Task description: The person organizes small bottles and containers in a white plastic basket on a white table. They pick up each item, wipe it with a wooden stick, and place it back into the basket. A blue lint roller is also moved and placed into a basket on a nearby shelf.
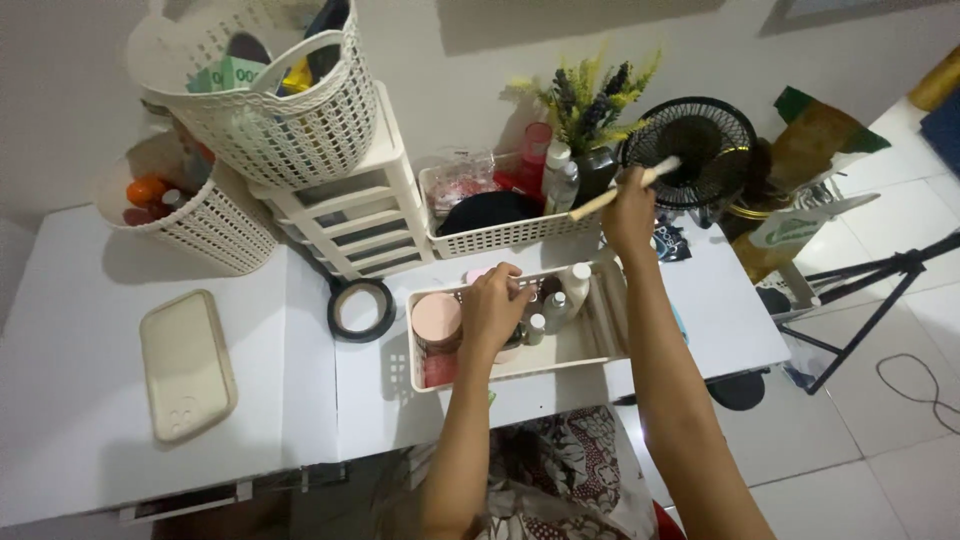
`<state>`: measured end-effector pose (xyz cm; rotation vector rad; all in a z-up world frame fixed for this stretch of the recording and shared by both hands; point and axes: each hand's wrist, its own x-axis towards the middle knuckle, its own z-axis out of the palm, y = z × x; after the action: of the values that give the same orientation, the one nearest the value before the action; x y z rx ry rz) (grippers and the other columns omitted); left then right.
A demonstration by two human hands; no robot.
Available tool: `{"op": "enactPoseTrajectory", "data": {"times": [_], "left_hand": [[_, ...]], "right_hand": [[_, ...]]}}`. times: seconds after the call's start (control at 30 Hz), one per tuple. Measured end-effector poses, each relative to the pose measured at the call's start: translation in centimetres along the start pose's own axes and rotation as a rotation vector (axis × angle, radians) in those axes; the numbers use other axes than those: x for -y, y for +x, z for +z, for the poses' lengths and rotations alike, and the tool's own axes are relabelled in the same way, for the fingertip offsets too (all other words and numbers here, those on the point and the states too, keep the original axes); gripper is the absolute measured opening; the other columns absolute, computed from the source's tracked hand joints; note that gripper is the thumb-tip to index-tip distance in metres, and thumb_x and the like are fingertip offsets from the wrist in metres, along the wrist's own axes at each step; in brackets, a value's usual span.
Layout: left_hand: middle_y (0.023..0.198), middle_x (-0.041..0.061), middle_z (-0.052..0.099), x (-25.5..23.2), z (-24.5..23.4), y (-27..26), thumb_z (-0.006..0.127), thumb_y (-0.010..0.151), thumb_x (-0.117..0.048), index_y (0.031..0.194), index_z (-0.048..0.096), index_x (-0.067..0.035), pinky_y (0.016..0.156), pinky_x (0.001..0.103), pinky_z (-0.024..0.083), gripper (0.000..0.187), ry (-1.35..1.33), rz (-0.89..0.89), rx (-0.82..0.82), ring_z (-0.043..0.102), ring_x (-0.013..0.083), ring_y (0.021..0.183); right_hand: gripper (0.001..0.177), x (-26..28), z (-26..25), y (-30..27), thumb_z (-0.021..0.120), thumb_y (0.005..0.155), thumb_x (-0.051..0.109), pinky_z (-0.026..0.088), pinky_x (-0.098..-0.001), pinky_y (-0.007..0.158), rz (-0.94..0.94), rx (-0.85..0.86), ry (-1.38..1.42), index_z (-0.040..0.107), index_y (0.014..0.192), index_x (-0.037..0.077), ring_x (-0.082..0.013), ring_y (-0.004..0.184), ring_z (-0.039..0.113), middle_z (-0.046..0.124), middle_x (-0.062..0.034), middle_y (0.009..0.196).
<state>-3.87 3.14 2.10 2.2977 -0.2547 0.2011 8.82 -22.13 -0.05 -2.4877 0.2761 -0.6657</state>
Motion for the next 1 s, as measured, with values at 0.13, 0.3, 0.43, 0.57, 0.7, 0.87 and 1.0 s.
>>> {"op": "enactPoseTrajectory", "data": {"times": [0.13, 0.3, 0.43, 0.57, 0.7, 0.87, 1.0], "left_hand": [[0.081, 0.009, 0.071, -0.9, -0.6, 0.1, 0.081, 0.081, -0.028, 0.101, 0.069, -0.012, 0.077, 0.047, 0.058, 0.029, -0.007, 0.0, -0.023, 0.072, 0.0347, 0.088], [0.079, 0.008, 0.071, -0.3, -0.1, 0.1, 0.082, 0.079, -0.025, 0.099, 0.069, -0.012, 0.074, 0.046, 0.058, 0.027, 0.01, 0.03, -0.031, 0.072, 0.0338, 0.084], [0.081, 0.006, 0.071, 0.2, -0.2, -0.4, 0.082, 0.078, -0.027, 0.1, 0.07, -0.012, 0.076, 0.046, 0.059, 0.028, 0.012, 0.025, -0.039, 0.072, 0.0321, 0.085], [0.081, 0.007, 0.073, 0.5, -1.1, -0.6, 0.082, 0.08, -0.024, 0.1, 0.071, -0.011, 0.075, 0.044, 0.059, 0.027, -0.112, 0.03, -0.069, 0.073, 0.0317, 0.084], [0.088, 0.007, 0.075, 0.8, -2.4, -0.4, 0.076, 0.089, -0.021, 0.1, 0.069, -0.01, 0.074, 0.029, 0.056, 0.016, -0.47, 0.027, -0.121, 0.071, 0.0164, 0.081], [0.102, 0.004, 0.073, -1.0, -6.2, -1.7, 0.063, 0.098, -0.043, 0.105, 0.071, -0.014, 0.083, 0.031, 0.055, 0.031, -0.781, 0.0, -0.123, 0.065, 0.0165, 0.097], [0.112, 0.014, 0.071, -1.9, -7.2, -3.5, 0.066, 0.091, -0.065, 0.128, 0.067, -0.01, 0.089, 0.042, 0.055, 0.066, -1.051, 0.107, 0.12, 0.063, 0.0209, 0.102]], "right_hand": [[0.046, -2.6, 2.2, 0.5, 0.067, 0.087, -0.005, 0.056, -0.0584, 0.086, 0.074, -0.092, -0.103, 0.041, 0.122, 0.007, -0.051, 0.094, 0.069, 0.067, -0.0305, 0.095], [0.044, -6.2, 3.2, 1.2, 0.073, 0.078, -0.006, 0.053, -0.0576, 0.073, 0.045, -0.306, -0.03, 0.048, 0.11, 0.012, -0.0481, 0.075, 0.07, 0.067, -0.0237, 0.078], [0.046, -3.9, -0.4, 0.3, 0.08, 0.074, -0.002, 0.056, -0.0525, 0.075, -0.035, -0.428, 0.002, 0.052, 0.106, 0.018, -0.0448, 0.075, 0.07, 0.066, -0.0166, 0.079], [0.036, 3.4, -7.0, -2.1, 0.085, 0.084, 0.003, 0.058, -0.0397, 0.071, -0.159, -0.674, 0.206, 0.06, 0.106, 0.018, -0.0337, 0.074, 0.074, 0.07, -0.0096, 0.082], [0.047, 12.3, -14.1, -6.7, 0.071, 0.095, -0.02, 0.057, -0.0367, 0.091, -0.346, -0.599, 0.854, 0.035, 0.104, 0.009, -0.0336, 0.108, 0.07, 0.048, -0.0138, 0.098], [0.042, 16.1, -13.6, -11.4, 0.079, 0.086, -0.008, 0.061, -0.0347, 0.089, -0.212, -0.244, 1.167, 0.044, 0.101, 0.011, -0.0225, 0.095, 0.071, 0.061, -0.0071, 0.094], [0.045, 20.1, -11.9, -15.1, 0.086, 0.081, -0.002, 0.062, -0.0315, 0.075, 0.034, 0.03, 1.35, 0.048, 0.102, 0.011, -0.024, 0.09, 0.074, 0.071, -0.0115, 0.096]]}}
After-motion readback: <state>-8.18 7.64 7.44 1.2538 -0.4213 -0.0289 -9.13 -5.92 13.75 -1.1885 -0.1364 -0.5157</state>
